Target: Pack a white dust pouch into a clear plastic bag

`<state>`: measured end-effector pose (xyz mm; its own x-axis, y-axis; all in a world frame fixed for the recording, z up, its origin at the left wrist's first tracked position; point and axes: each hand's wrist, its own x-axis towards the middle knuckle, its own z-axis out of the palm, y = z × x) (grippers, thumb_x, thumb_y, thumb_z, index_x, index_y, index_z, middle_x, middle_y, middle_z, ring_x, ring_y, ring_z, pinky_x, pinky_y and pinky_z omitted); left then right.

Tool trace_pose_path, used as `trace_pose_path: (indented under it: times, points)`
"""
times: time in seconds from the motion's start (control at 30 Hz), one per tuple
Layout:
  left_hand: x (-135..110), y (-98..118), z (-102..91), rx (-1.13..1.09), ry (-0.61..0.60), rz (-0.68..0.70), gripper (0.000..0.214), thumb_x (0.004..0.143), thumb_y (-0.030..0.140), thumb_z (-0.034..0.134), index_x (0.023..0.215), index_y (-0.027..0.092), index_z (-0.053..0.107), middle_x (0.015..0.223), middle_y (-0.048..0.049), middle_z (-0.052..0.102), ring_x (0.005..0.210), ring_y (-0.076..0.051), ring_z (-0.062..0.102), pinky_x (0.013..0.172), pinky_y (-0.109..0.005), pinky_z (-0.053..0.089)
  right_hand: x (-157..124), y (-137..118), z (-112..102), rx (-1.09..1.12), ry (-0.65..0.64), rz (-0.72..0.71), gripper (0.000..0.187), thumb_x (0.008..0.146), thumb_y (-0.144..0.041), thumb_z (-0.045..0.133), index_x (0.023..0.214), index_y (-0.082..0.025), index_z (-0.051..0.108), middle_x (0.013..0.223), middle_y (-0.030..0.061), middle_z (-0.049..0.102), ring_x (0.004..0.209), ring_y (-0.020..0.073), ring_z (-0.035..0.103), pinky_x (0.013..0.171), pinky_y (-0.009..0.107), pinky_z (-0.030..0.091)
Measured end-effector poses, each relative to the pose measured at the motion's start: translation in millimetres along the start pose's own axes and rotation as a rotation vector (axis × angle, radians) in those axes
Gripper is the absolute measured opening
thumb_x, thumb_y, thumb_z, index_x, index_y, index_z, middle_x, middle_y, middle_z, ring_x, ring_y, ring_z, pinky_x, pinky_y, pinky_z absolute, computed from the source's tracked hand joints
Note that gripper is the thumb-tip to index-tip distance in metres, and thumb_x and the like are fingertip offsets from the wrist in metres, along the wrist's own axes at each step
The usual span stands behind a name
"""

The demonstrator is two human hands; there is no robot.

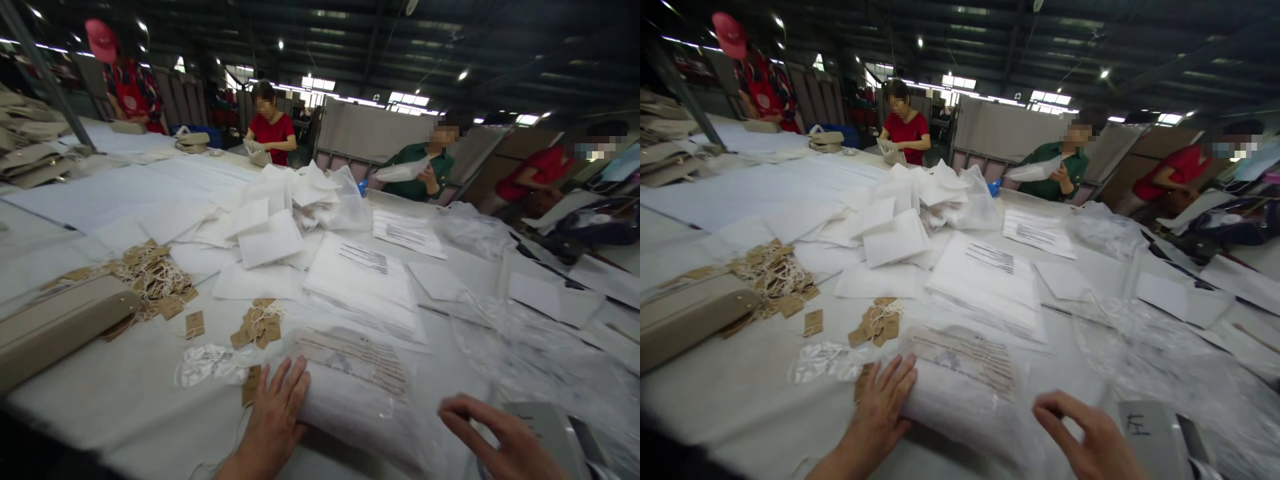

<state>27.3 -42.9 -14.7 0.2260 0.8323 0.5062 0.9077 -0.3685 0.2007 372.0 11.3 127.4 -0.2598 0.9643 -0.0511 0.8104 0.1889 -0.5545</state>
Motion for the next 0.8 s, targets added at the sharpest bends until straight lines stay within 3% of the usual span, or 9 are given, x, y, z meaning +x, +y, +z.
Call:
trace_pose_path:
  times: [0.07,0.13,0.2,0.3,0.43,0.6,0.67,0.73,0.8]
  points:
    - [1,0,1.0,-0.007,-0.004,-0.012,0.077,0.071,0.051,0.073,0.136,0.021,0.044,0.148,-0.0047,0.041,0.133,-0.028,0.036,0.112,-0.049,0.014,45,-65,4,0.059,-0.267,-0.223,0.026,0.087,-0.044,0.055,0.080,-0.023,0.069,0.081,0.0013,0.070,0.077,0.0166,0.063,0.075,0.024,0.048]
    - [3,0,0.8,-0.020,-0.008,-0.048,0.077,0.071,0.051,0.074,0.136,0.023,0.044,0.148,-0.0044,0.042,0.132,-0.028,0.037,0.113,-0.050,0.014,86,-115,16,0.059,-0.510,-0.369,0.021,0.089,-0.033,0.054,0.079,-0.021,0.069,0.078,-0.0005,0.069,0.073,0.0127,0.060,0.072,0.021,0.045]
    - [4,1,0.3,-0.030,-0.007,-0.059,0.078,0.071,0.053,0.074,0.136,0.024,0.043,0.147,-0.0037,0.043,0.133,-0.027,0.037,0.113,-0.050,0.013,118,-142,32,-0.011,-0.688,-0.467,0.017,0.088,-0.026,0.055,0.084,-0.018,0.070,0.079,-0.0005,0.069,0.071,0.0109,0.058,0.070,0.019,0.043]
    - [2,3,1.0,-0.052,0.003,-0.075,0.075,0.072,0.050,0.073,0.135,0.024,0.043,0.148,-0.0030,0.042,0.135,-0.026,0.035,0.114,-0.051,0.011,145,-153,56,-0.170,-0.856,-0.494,0.014,0.084,-0.022,0.059,0.086,-0.016,0.071,0.073,-0.0005,0.068,0.064,0.0099,0.056,0.063,0.018,0.041]
    - [0,4,3.8,-0.085,-0.018,-0.113,0.065,0.078,0.043,0.068,0.134,0.020,0.044,0.148,-0.0083,0.041,0.138,-0.028,0.032,0.113,-0.054,0.017,157,-154,78,-0.285,-0.871,-0.517,0.012,0.079,-0.019,0.063,0.084,-0.018,0.073,0.072,0.0005,0.070,0.061,0.0109,0.057,0.062,0.020,0.040]
    - [3,2,4.6,0.073,0.022,-0.034,0.073,0.077,0.064,0.060,0.141,0.038,0.036,0.142,-0.0107,0.048,0.131,-0.031,0.043,0.108,-0.056,0.021,161,-157,92,-0.409,-0.772,-0.493,0.012,0.074,-0.025,0.067,0.080,-0.019,0.075,0.072,0.0070,0.070,0.070,0.0214,0.062,0.062,0.027,0.038]
    - [2,1,7.8,0.104,0.058,-0.025,0.074,0.075,0.067,0.059,0.140,0.038,0.038,0.138,-0.0107,0.053,0.127,-0.030,0.047,0.109,-0.053,0.021,164,-153,97,-0.417,-0.735,-0.465,0.009,0.073,-0.028,0.069,0.077,-0.022,0.074,0.070,0.0051,0.069,0.070,0.0215,0.063,0.062,0.027,0.038]
    - [-1,0,13.5,0.075,0.102,-0.043,0.072,0.074,0.065,0.063,0.138,0.039,0.042,0.134,-0.0101,0.056,0.126,-0.030,0.049,0.109,-0.051,0.023,168,-143,104,-0.412,-0.668,-0.422,0.022,0.068,-0.037,0.074,0.086,-0.023,0.072,0.070,0.0044,0.068,0.071,0.0225,0.063,0.062,0.027,0.039]
    - [-6,0,20.5,0.028,0.136,-0.062,0.070,0.072,0.058,0.069,0.135,0.040,0.046,0.133,-0.0108,0.057,0.125,-0.031,0.050,0.107,-0.052,0.028,173,-126,111,-0.396,-0.571,-0.365,0.055,0.056,-0.048,0.081,0.102,-0.021,0.066,0.072,0.0051,0.067,0.072,0.0253,0.062,0.062,0.029,0.039]
